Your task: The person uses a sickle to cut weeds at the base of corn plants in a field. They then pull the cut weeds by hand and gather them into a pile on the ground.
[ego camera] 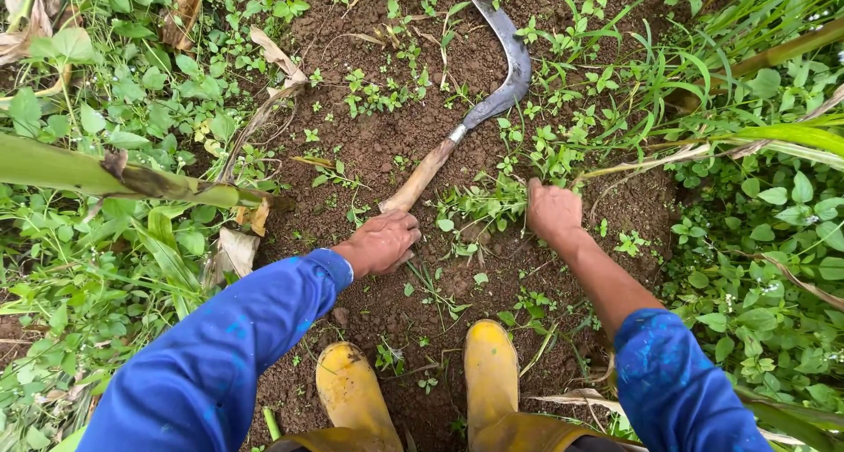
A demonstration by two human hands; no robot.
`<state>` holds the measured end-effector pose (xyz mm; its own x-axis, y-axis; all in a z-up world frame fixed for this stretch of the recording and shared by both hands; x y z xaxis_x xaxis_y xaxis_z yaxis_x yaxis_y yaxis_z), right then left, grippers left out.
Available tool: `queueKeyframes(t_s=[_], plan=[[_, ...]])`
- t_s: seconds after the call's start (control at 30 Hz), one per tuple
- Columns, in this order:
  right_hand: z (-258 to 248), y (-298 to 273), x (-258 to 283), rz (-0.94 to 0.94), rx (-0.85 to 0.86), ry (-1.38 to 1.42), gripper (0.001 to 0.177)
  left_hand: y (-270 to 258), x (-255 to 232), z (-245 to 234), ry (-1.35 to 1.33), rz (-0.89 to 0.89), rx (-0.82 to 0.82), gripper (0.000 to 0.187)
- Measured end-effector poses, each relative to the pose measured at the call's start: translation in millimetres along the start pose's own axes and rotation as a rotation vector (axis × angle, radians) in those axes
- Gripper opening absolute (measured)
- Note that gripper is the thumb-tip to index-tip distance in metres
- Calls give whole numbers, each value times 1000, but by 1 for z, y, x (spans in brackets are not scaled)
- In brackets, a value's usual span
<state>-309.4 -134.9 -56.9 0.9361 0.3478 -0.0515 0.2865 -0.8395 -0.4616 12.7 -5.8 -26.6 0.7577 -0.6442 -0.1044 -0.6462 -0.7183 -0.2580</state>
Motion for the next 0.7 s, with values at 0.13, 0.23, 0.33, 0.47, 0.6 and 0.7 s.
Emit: queueKeyframes(t_s=[0.13, 0.23, 0.33, 0.47, 0.6, 0.7], plan=[[-20, -19, 30, -159, 73, 46, 35, 3, 0, -1, -6, -1, 88, 45], [-75, -47, 69, -315, 88, 101, 33, 6, -2, 1, 29, 4, 146, 47], [-83, -19, 72, -277, 57, 316, 35, 4, -2, -4, 32, 2, 115, 45], [-34, 36, 53, -221, -12, -47, 32, 2, 0, -8, -4, 10, 98, 38], [-24, 52, 39, -196, 22, -165, 36, -3, 2, -16, -31, -13, 45, 36], [-30, 49, 42, -140, 55, -63, 43, -1, 4, -10, -36, -6, -25, 32]])
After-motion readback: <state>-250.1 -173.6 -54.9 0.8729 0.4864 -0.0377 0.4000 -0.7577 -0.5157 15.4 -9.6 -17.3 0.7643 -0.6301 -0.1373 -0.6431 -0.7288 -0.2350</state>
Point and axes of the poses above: each hand's wrist, its own y-axis towards the middle knuckle, its own z-axis out of the palm, x = y × z, the point moved 3 cm from there along y, towards the middle knuckle, and after that the axes turned 15 degrees about y, right-handed, at the moved point
